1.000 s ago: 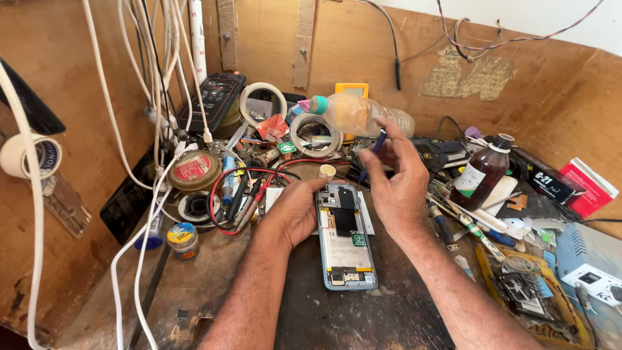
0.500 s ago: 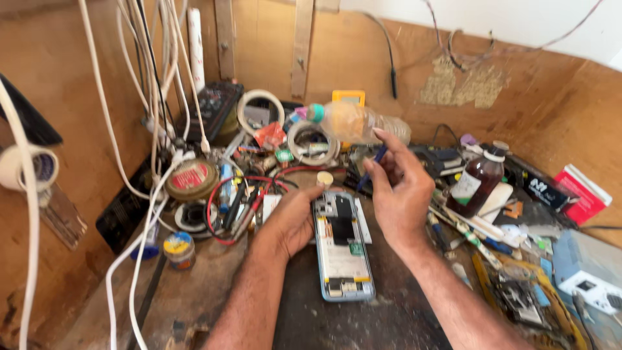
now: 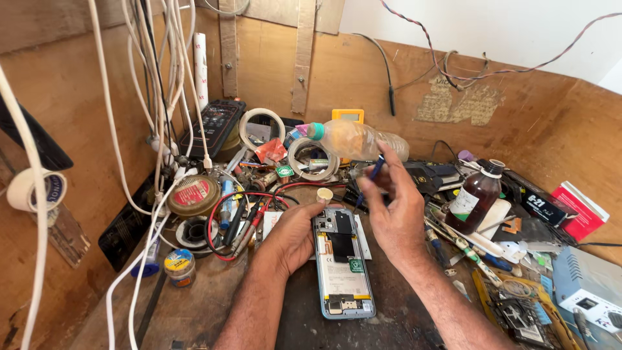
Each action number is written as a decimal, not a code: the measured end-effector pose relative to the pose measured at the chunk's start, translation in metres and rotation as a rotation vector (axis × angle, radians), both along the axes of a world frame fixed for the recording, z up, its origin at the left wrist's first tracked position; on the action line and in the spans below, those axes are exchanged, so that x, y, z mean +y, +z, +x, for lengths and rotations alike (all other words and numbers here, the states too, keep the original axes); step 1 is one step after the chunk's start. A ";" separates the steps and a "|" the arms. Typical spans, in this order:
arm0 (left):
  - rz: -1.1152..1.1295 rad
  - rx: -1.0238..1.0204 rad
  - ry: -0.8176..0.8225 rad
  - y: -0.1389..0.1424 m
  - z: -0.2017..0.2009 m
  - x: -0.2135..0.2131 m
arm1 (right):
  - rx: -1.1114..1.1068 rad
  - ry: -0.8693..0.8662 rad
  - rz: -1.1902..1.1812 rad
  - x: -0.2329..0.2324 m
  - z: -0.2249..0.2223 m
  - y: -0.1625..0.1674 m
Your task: The person uses a small screwdriver to remove screws from the back of a disassembled smartphone. They then lift and remove the rear camera module, place it on the workbench, and continue unscrewing additional fasteners from the phone's internal frame.
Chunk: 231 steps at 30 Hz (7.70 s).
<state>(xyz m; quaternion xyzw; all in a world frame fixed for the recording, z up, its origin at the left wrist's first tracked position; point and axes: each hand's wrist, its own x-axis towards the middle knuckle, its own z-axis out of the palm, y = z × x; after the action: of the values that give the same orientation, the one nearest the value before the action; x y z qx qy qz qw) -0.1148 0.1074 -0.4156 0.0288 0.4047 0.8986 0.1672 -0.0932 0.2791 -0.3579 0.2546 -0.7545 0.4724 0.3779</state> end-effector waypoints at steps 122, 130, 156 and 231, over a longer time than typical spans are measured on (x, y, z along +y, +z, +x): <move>0.002 0.032 -0.036 0.004 0.012 -0.016 | 0.502 -0.424 -0.089 0.062 0.048 0.036; 0.010 0.071 -0.063 0.002 0.013 -0.014 | 0.043 -0.095 -0.428 0.047 0.051 0.035; -0.010 0.066 -0.063 0.009 0.016 -0.018 | 0.032 -0.011 -0.150 -0.033 0.032 0.003; -0.036 0.050 0.024 0.012 0.028 -0.014 | -0.051 0.174 -0.084 -0.033 0.035 -0.004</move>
<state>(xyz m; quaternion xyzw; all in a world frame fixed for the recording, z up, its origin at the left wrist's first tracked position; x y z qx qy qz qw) -0.0869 0.0936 -0.4041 0.0434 0.4252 0.8921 0.1465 -0.0586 0.2461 -0.3615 0.2911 -0.7185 0.5408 0.3264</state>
